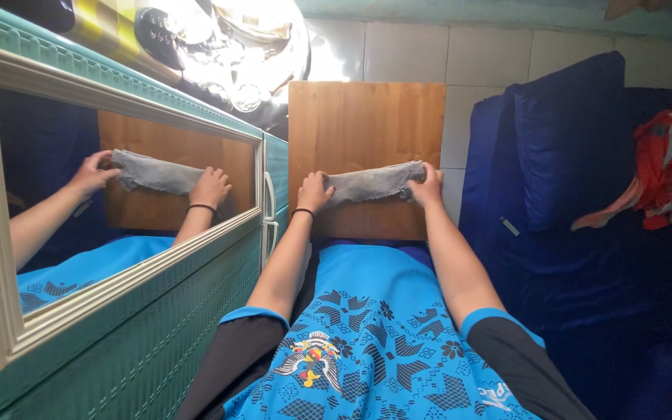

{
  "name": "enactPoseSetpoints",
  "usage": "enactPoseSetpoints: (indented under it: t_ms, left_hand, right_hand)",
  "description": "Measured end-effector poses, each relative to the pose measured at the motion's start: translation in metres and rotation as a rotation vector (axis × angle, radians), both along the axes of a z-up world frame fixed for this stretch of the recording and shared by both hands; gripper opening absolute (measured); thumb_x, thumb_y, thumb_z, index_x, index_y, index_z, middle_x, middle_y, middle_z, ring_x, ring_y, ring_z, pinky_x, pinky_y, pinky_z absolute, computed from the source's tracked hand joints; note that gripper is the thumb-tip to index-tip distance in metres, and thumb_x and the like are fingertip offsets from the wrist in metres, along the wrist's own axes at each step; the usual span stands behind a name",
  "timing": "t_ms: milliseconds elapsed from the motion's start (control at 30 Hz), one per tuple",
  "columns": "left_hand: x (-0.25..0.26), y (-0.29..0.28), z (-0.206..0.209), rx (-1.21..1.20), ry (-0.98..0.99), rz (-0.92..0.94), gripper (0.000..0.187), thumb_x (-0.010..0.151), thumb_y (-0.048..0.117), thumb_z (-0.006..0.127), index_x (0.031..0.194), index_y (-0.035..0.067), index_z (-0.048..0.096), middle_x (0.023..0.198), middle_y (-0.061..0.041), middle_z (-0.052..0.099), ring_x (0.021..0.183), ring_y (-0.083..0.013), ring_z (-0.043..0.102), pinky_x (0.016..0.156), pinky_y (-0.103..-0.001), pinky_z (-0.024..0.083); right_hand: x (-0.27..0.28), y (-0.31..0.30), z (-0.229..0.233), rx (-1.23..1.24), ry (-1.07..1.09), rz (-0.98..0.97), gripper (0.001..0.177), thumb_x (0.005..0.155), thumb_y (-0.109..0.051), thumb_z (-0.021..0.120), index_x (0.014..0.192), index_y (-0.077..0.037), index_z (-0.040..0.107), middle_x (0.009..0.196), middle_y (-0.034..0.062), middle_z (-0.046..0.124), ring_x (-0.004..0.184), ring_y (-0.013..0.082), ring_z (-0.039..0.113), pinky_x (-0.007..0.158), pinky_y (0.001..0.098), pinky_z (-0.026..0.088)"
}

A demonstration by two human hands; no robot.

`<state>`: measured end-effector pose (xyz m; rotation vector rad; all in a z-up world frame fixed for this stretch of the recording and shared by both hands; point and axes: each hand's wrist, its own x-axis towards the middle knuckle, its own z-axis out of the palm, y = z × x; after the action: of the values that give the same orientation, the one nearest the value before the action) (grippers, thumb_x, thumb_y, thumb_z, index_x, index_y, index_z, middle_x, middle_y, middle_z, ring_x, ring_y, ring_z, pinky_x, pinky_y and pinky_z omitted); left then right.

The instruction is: The person wipes a small wooden table with a gray cloth. They fold the cloth, then repeatedly wipe the table surface in circular and back-and-forth motions, occasionally refolding the cloth to use a clean side.

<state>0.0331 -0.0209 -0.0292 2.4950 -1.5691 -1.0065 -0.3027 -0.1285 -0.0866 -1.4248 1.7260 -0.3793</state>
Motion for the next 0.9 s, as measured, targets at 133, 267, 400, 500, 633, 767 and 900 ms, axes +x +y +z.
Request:
enactPoseSetpoints:
  t_ms: [133, 267, 400, 500, 633, 767, 900]
  left_hand:
    - [-0.023, 0.001, 0.013, 0.133, 0.102, 0.063, 0.074, 0.088, 0.043, 0.078, 0.142, 0.02, 0.034, 0.136, -0.017, 0.057, 0.13, -0.0393, 0.058, 0.108, -0.059, 0.05]
    - [-0.041, 0.012, 0.009, 0.076, 0.082, 0.056, 0.044, 0.092, 0.028, 0.071, 0.126, 0.014, 0.047, 0.124, -0.017, 0.06, 0.118, -0.0407, 0.064, 0.1, -0.056, 0.055]
    - [-0.035, 0.014, -0.014, 0.011, 0.015, -0.066, 0.02, 0.095, 0.029, 0.063, 0.109, 0.014, 0.06, 0.11, -0.012, 0.062, 0.109, -0.0368, 0.067, 0.091, -0.051, 0.06]
    - [-0.029, 0.001, 0.051, -0.306, 0.202, 0.077, 0.011, 0.093, 0.014, 0.061, 0.104, 0.01, 0.063, 0.096, -0.019, 0.064, 0.098, -0.0405, 0.067, 0.083, -0.053, 0.057]
    - [-0.023, -0.022, 0.053, -0.4, 0.302, 0.183, 0.031, 0.09, 0.011, 0.066, 0.12, 0.018, 0.06, 0.103, -0.013, 0.062, 0.103, -0.0363, 0.066, 0.087, -0.049, 0.057]
    - [-0.015, -0.016, 0.04, -0.17, -0.012, 0.121, 0.052, 0.083, 0.022, 0.077, 0.128, 0.019, 0.053, 0.118, -0.008, 0.048, 0.117, -0.0344, 0.054, 0.092, -0.052, 0.056]
    - [-0.014, 0.026, -0.016, 0.024, -0.328, 0.12, 0.104, 0.073, 0.046, 0.086, 0.156, 0.026, 0.026, 0.153, -0.016, 0.024, 0.144, -0.0461, 0.023, 0.108, -0.068, 0.036]
  right_hand:
    - [0.028, 0.013, 0.007, 0.225, -0.065, 0.105, 0.097, 0.074, -0.035, 0.085, 0.158, -0.017, 0.041, 0.148, 0.0215, 0.046, 0.143, 0.0357, 0.046, 0.119, 0.0437, 0.042]
    - [0.037, 0.035, -0.026, 0.338, -0.045, 0.101, 0.062, 0.079, -0.033, 0.085, 0.133, -0.019, 0.06, 0.128, 0.0109, 0.066, 0.127, 0.0286, 0.06, 0.104, 0.0438, 0.051]
    - [0.042, 0.048, 0.014, 0.427, -0.159, 0.139, 0.035, 0.075, -0.035, 0.086, 0.107, -0.026, 0.075, 0.104, 0.0026, 0.075, 0.105, 0.0187, 0.07, 0.09, 0.0349, 0.055]
    - [0.026, 0.028, 0.05, 0.235, -0.278, -0.01, 0.034, 0.078, -0.028, 0.084, 0.107, -0.016, 0.072, 0.1, 0.0075, 0.07, 0.096, 0.0223, 0.067, 0.083, 0.0388, 0.054]
    - [0.009, -0.02, 0.05, -0.002, -0.072, -0.276, 0.056, 0.07, -0.024, 0.078, 0.122, -0.026, 0.055, 0.109, -0.0002, 0.061, 0.101, 0.0211, 0.065, 0.082, 0.0378, 0.055]
    - [0.041, -0.03, 0.087, -0.199, -0.302, -0.06, 0.064, 0.072, 0.004, 0.068, 0.132, -0.015, 0.056, 0.119, 0.0137, 0.047, 0.091, 0.0249, 0.057, 0.075, 0.0331, 0.053]
    - [0.082, -0.006, 0.028, 0.022, -0.192, 0.412, 0.108, 0.059, -0.017, 0.096, 0.154, -0.028, 0.046, 0.141, 0.0166, 0.035, 0.136, 0.048, 0.047, 0.112, 0.0564, 0.048]
